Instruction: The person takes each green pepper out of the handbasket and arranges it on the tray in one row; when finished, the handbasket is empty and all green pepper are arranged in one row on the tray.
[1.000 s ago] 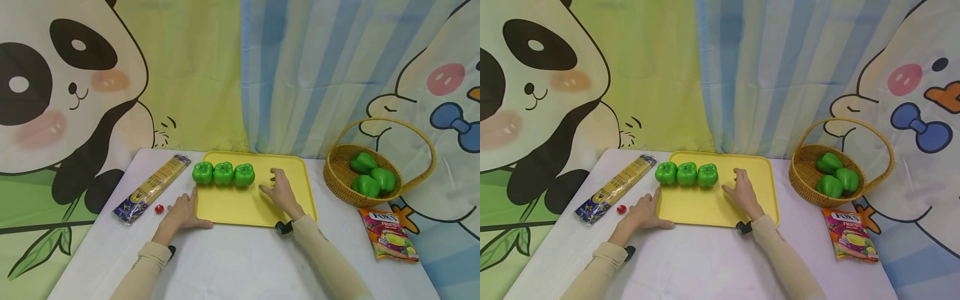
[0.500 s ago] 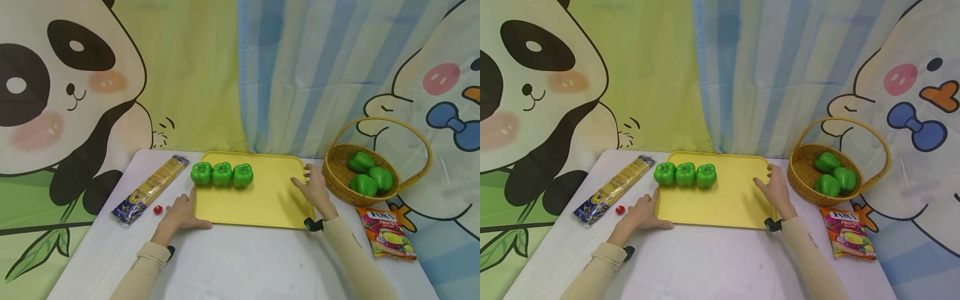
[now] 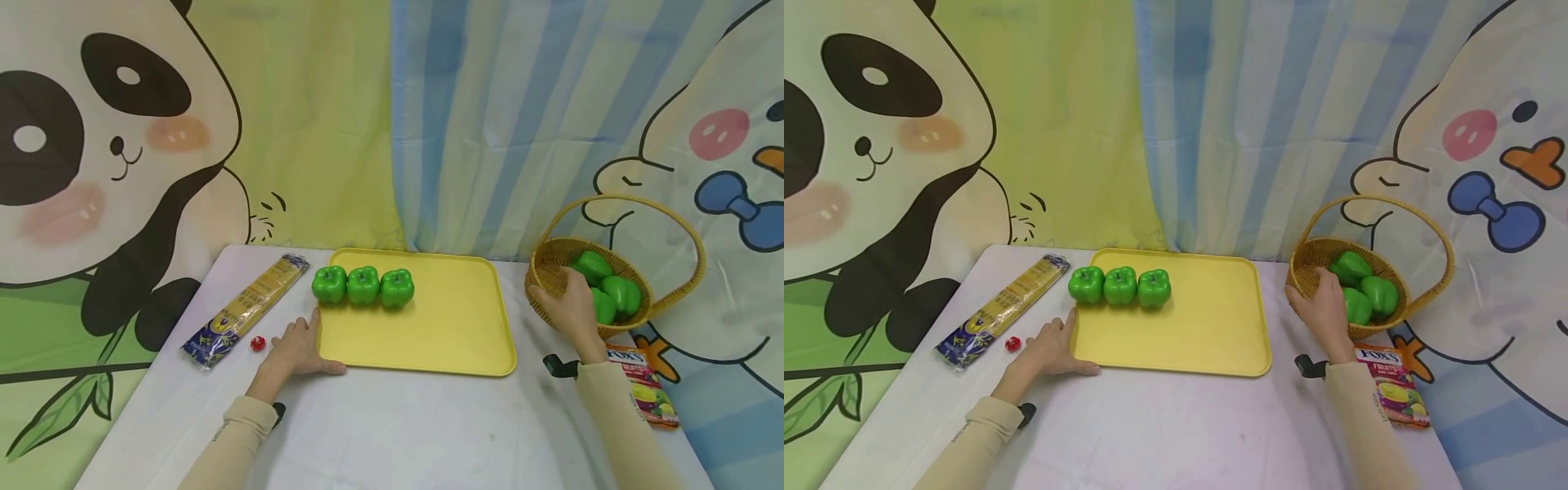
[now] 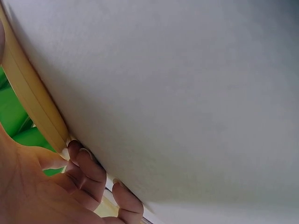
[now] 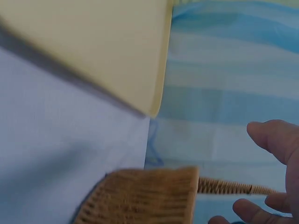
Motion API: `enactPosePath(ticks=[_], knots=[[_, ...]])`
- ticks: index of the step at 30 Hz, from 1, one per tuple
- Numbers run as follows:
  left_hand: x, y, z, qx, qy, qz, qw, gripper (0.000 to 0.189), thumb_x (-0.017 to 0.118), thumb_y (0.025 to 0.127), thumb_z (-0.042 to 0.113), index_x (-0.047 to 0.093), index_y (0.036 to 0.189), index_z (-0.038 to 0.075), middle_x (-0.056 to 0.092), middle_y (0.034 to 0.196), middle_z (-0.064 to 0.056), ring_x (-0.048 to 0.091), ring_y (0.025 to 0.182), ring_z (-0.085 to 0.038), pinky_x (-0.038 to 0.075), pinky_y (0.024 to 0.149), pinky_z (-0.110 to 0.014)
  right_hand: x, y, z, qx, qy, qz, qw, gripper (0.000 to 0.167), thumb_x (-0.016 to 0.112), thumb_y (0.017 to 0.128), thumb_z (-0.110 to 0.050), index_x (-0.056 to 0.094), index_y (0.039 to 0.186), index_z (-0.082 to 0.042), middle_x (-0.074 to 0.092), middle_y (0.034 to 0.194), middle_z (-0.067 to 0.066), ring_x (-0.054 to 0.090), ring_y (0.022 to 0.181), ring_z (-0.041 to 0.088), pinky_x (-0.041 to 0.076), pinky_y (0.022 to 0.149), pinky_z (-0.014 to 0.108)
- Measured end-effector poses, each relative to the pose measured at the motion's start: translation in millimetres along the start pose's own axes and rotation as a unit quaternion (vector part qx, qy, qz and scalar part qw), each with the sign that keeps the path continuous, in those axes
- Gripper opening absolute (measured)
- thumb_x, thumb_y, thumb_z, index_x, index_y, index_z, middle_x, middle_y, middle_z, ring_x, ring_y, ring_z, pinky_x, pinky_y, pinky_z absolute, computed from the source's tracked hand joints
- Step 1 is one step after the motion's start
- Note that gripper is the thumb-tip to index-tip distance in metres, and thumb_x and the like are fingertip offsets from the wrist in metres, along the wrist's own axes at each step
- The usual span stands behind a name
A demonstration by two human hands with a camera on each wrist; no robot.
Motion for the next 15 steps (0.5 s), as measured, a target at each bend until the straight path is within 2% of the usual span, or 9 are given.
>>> enactPosePath(ticks=[9, 15], knots=[[-0.6, -0.5, 0.0, 0.002, 0.000, 0.000, 1.0000, 0.152, 0.073, 0.052, 0.089, 0.012, 0.160, 0.000, 0.049, 0.134, -0.028, 0.052, 0.116, -0.039, 0.041, 0.094, -0.076, -22, 2.1, 31, 0.037, -0.033, 0.004, 0.9988, 0.094, 0.059, 0.093, -0.061, 0.029, 0.150, 0.008, 0.041, 0.145, 0.034, 0.040, 0.131, 0.052, 0.037, 0.104, 0.069], [0.0, -0.3, -0.4, 0.000, 0.003, 0.001, 1.0000, 0.153, 0.073, 0.052, 0.090, 0.012, 0.160, 0.001, 0.049, 0.133, -0.028, 0.051, 0.116, -0.039, 0.041, 0.094, -0.075, -35, 5.7, 49, 0.057, -0.034, 0.002, 0.9978, 0.098, 0.056, 0.094, -0.061, 0.024, 0.153, 0.010, 0.038, 0.147, 0.038, 0.038, 0.130, 0.055, 0.038, 0.101, 0.069]])
Point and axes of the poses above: each hand's wrist, its own y-axis towards the middle knuckle, its own x-axis out of the palm, z = x × y, the point moved 2 cm from there along y, towards the middle knuckle
